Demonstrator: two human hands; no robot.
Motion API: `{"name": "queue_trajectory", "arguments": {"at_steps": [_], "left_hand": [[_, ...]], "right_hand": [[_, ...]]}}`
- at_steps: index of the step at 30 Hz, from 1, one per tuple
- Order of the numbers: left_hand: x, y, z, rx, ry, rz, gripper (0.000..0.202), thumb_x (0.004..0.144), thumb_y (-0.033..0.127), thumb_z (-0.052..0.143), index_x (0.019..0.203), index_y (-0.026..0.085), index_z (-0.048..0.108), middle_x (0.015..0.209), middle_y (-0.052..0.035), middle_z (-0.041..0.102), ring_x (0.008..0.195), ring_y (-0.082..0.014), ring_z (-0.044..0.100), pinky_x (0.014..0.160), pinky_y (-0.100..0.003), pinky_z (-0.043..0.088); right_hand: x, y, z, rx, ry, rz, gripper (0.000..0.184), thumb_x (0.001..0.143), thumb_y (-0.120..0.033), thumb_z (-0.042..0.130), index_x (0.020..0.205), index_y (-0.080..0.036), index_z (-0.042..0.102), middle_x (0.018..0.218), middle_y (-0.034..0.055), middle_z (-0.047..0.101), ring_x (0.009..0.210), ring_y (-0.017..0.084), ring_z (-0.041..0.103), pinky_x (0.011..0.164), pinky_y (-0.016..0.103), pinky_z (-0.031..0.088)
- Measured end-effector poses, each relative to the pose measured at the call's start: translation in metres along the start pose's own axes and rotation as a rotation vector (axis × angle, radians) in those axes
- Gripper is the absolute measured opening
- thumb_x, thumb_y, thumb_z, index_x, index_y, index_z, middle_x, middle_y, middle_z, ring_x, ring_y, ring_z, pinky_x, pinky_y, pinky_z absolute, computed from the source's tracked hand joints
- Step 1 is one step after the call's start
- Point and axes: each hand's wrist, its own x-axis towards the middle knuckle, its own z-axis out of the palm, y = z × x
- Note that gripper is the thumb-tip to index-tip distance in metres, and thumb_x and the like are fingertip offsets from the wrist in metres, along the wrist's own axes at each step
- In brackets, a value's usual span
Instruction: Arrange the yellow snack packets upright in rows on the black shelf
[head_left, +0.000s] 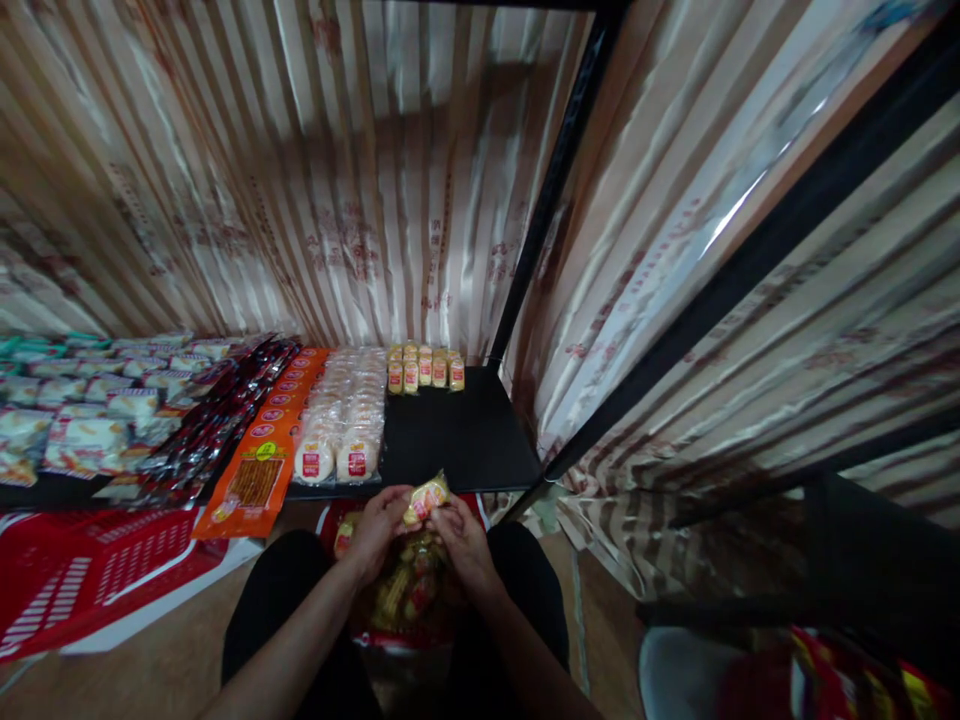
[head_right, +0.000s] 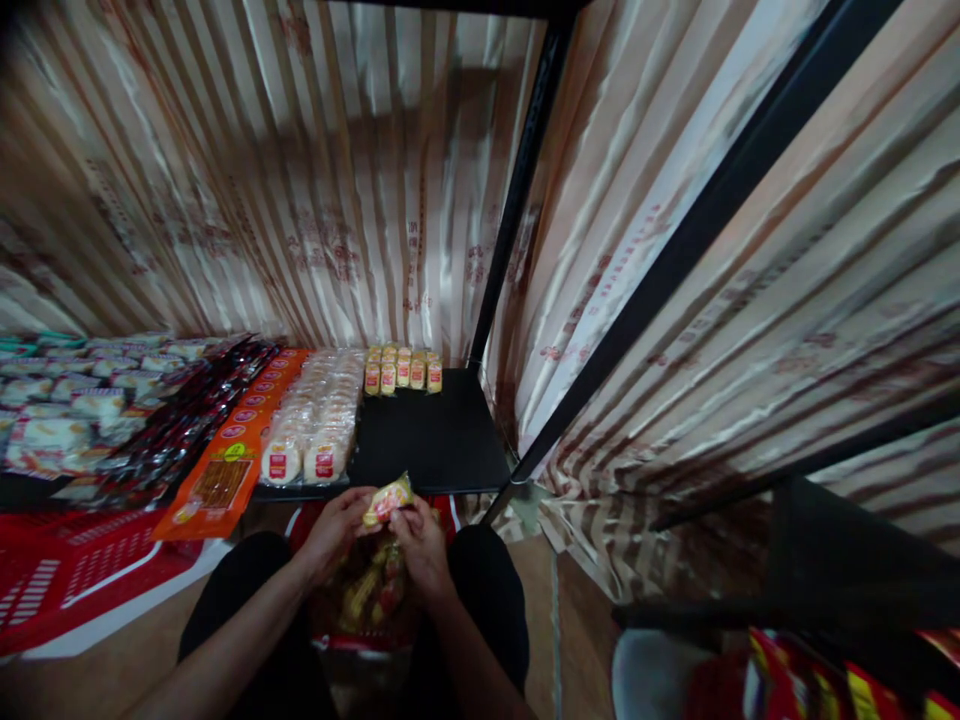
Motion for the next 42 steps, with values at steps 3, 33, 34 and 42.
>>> {"name": "queue_trajectory", "arguments": {"at_steps": [3, 33, 34, 42], "left_hand": [[0.003, -0.008, 0.009, -0.031, -0.002, 0.056, 0.039, 0.06, 0.036, 0.072, 0.091, 0.016, 0.058, 0.081, -0.0032, 0.065, 0.072, -0.014, 0.062, 0.067, -0.026, 0.05], [0.131, 0.018, 0.072, 0.91, 0.305, 0.526, 0.045, 0.074, 0.008, 0.041, 0.117, 0.011, 0.052, 0.122, -0.0128, 0.054, 0.118, -0.0208, 0.046, 0.103, -0.034, 0.034], [0.134, 0.019, 0.073, 0.927, 0.315, 0.545, 0.048, 0.073, 0.006, 0.041, 0.119, 0.012, 0.052, 0.125, -0.0123, 0.052, 0.12, -0.0209, 0.044, 0.105, -0.035, 0.032], [0.159, 0.028, 0.075, 1.06, 0.285, 0.606, 0.057, 0.069, -0.001, 0.037, 0.122, 0.012, 0.052, 0.13, -0.01, 0.05, 0.124, -0.0202, 0.039, 0.107, -0.035, 0.032]], "right_hand": [[0.001, -0.013, 0.004, 0.169, 0.041, 0.037, 0.052, 0.067, -0.042, 0.067, 0.111, -0.019, 0.049, 0.085, 0.0036, 0.068, 0.072, 0.017, 0.064, 0.06, 0.026, 0.047], [0.177, -0.033, -0.005, -0.585, 0.301, -0.31, 0.038, 0.076, -0.032, 0.05, 0.112, -0.021, 0.054, 0.085, 0.0028, 0.067, 0.074, 0.017, 0.063, 0.07, 0.03, 0.05], [0.183, -0.036, -0.003, -0.605, 0.302, -0.315, 0.038, 0.077, -0.031, 0.049, 0.113, -0.021, 0.054, 0.086, 0.003, 0.067, 0.074, 0.016, 0.063, 0.07, 0.03, 0.049], [0.223, -0.041, 0.004, -0.721, 0.341, -0.398, 0.04, 0.079, -0.033, 0.047, 0.116, -0.02, 0.054, 0.094, 0.0065, 0.066, 0.082, 0.019, 0.062, 0.073, 0.031, 0.047]]}}
